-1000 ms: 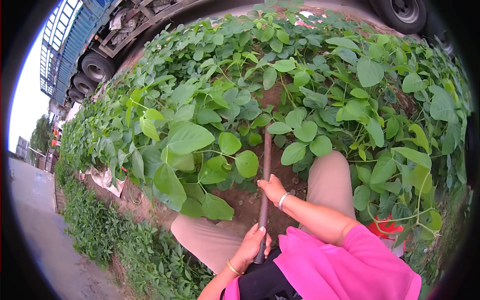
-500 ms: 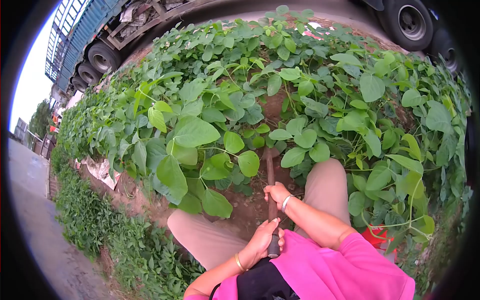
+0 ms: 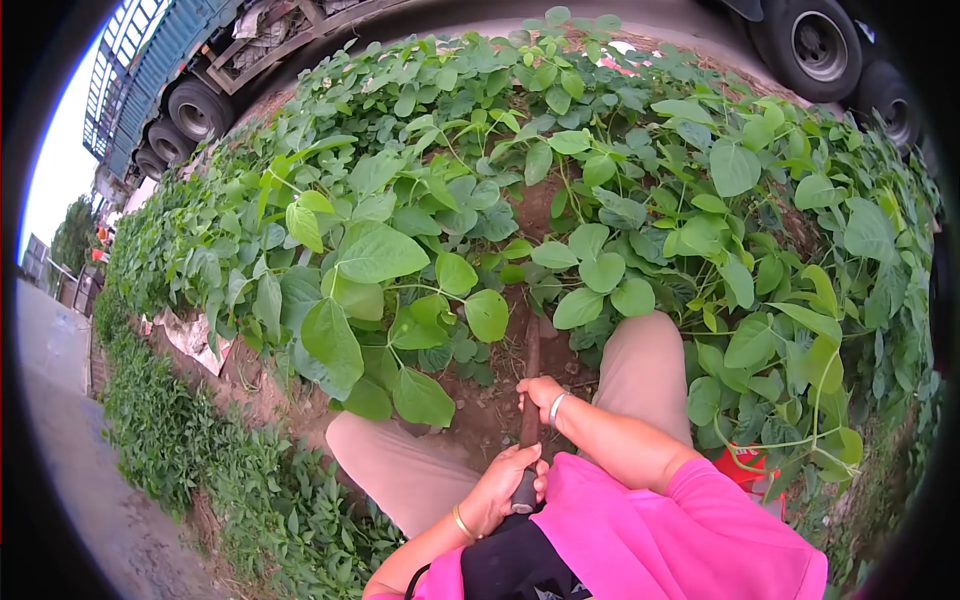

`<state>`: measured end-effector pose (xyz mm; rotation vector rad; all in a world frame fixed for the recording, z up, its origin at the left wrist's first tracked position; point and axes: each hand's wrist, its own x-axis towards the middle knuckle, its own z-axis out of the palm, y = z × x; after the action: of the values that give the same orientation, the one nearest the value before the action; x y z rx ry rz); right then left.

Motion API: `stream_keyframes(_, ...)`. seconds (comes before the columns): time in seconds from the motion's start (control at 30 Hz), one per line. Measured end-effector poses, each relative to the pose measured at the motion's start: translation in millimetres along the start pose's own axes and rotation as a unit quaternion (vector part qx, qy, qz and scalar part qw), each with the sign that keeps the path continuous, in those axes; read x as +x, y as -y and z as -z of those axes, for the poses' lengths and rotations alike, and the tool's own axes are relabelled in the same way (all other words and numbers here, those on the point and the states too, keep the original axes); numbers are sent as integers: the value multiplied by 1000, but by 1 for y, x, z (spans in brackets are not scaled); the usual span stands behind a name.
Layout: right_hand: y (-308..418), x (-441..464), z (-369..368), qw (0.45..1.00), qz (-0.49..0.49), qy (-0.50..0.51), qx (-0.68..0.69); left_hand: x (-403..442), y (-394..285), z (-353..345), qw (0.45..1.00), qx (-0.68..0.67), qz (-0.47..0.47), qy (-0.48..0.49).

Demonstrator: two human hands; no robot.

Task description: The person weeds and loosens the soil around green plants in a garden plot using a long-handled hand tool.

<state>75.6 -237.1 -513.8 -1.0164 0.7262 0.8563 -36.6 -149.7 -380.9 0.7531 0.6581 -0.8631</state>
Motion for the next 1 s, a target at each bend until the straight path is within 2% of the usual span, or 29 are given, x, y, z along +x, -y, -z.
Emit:
stream_keyframes(0.1,17,-21,-8,990,137,5,19,-9,3,-10,999,39,-35,-3)
stream_keyframes(0.13,28,-29,-12,990,137,4,19,-11,2,-14,995,71,-63,-1)
stream_keyframes(0.2,46,-45,-18,969,235,73,27,-12,1,-17,991,103,-90,1)
stream_keyframes(0.27,51,-50,-23,968,240,68,27,-14,-4,-18,982,148,-120,7)
stream_keyframes(0.33,49,-44,-21,967,246,65,29,-14,-8,-15,988,123,-97,6)
stream_keyframes(0.4,24,-16,-10,990,137,13,7,-7,-6,-6,993,93,-75,2)
stream_keyframes(0.47,-6,12,5,997,9,-51,-55,9,0,10,998,-1,56,0)
stream_keyframes(0.63,-9,21,1,996,25,-74,-51,-2,-4,8,1000,6,14,-2)
stream_keyframes(0.7,2,-3,-3,998,54,2,-17,-9,-5,5,1000,23,-10,11)
stream_keyframes(0.73,11,-15,-9,998,53,1,-14,-12,-5,3,1000,25,-7,11)
stream_keyframes(0.8,33,-33,-21,982,182,43,6,-13,-4,-1,990,108,-85,10)
stream_keyframes(0.83,41,-39,-26,983,180,41,7,-12,-4,-1,991,107,-82,10)
stream_keyframes(0.9,53,-46,-33,963,258,77,-10,-14,-8,0,980,151,-126,9)
stream_keyframes(1.0,40,-33,-36,970,234,62,-13,-18,-15,10,984,152,-97,6)
